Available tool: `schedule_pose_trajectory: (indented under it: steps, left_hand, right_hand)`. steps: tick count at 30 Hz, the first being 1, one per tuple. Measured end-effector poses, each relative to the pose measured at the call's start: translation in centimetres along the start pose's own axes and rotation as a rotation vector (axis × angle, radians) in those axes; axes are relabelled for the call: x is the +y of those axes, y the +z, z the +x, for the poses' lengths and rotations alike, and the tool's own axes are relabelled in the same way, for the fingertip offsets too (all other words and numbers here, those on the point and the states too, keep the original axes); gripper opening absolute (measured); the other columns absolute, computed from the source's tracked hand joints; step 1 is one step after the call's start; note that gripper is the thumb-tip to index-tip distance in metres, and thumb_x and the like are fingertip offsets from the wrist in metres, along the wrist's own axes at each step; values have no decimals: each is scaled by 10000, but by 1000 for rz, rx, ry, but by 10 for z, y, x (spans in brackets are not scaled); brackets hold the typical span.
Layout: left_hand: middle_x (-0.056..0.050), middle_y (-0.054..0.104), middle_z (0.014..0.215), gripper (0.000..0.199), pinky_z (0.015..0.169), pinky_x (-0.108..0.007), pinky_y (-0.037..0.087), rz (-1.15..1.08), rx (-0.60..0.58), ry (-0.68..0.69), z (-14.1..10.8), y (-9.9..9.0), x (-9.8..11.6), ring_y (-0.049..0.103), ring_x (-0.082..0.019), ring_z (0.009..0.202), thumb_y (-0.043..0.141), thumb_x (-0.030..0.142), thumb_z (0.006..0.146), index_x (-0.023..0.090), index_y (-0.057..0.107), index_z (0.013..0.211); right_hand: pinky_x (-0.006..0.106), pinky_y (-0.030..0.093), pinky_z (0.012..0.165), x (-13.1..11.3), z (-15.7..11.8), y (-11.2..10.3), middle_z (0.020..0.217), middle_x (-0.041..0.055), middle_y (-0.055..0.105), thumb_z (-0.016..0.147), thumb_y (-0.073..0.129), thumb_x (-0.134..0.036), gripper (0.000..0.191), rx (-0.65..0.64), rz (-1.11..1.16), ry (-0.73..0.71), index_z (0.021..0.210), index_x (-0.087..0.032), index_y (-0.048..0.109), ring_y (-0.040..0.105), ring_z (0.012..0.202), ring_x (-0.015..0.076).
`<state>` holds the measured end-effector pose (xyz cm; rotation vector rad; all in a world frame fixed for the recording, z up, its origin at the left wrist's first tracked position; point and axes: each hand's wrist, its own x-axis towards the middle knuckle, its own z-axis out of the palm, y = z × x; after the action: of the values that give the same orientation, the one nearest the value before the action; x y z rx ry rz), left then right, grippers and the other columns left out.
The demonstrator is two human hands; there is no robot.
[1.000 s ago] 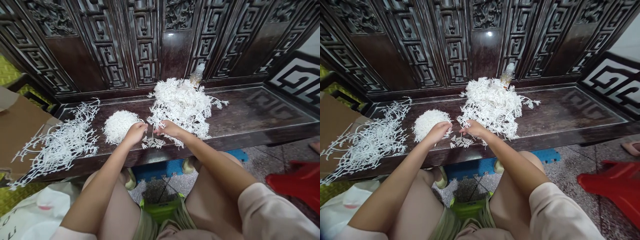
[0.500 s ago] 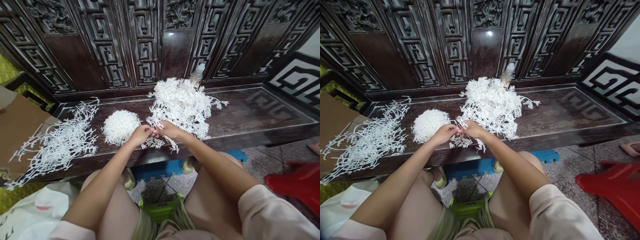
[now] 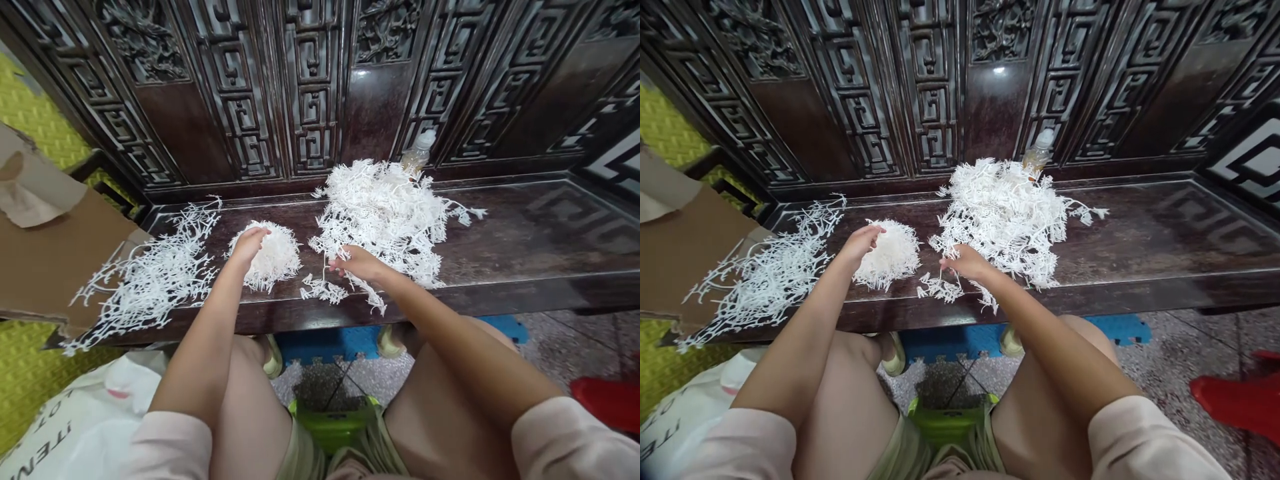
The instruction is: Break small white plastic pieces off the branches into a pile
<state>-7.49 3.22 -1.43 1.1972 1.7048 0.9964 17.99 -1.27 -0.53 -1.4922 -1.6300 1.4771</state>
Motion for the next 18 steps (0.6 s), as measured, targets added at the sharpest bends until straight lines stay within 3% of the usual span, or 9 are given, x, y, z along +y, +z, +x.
schedule_pose_trajectory:
  steps: [3, 8, 11, 14, 18]
  left_hand:
    - [-17, 529, 746, 323, 595, -234, 318, -82, 41, -60, 4, -6, -1, 447, -103, 623, 500, 431, 632, 179, 617, 795]
    - [-34, 587, 976, 266, 763, -270, 332, -146, 118, -18, 4, -8, 2, 475, -172, 885, 528, 354, 605, 176, 634, 772]
    - [-19, 586, 1022, 263, 794, -284, 329, -155, 137, -13, 3, -10, 3, 475, -184, 931, 511, 354, 619, 193, 636, 784]
    - [-38, 587, 1016, 289, 768, -288, 346, -154, 57, -5, -3, -6, 7, 513, -171, 869, 516, 374, 633, 188, 627, 824]
    - [-64, 612, 909, 300, 733, -285, 363, -39, -243, 69, -26, 13, 24, 532, -158, 777, 544, 400, 644, 165, 627, 811]
  right_hand:
    - [286, 382, 644, 0, 1, -1, 680, 21, 635, 628, 636, -348, 210, 11, 6, 22, 631, -175, 518, 514, 528, 111]
    - [317, 381, 691, 2, 2, -2, 730, 40, 656, 603, 652, -385, 256, 18, -3, 84, 697, -181, 529, 535, 576, 135]
    - [320, 381, 700, 4, 3, -2, 748, 45, 663, 593, 652, -410, 284, 13, -2, 94, 710, -180, 534, 546, 597, 142]
    - [305, 382, 670, 4, 4, -1, 711, 35, 651, 601, 640, -425, 284, 19, -5, 63, 682, -173, 535, 529, 564, 126]
    - [268, 371, 582, 2, 5, 1, 629, 16, 596, 609, 605, -488, 324, 126, 75, 5, 676, -177, 542, 489, 550, 115]
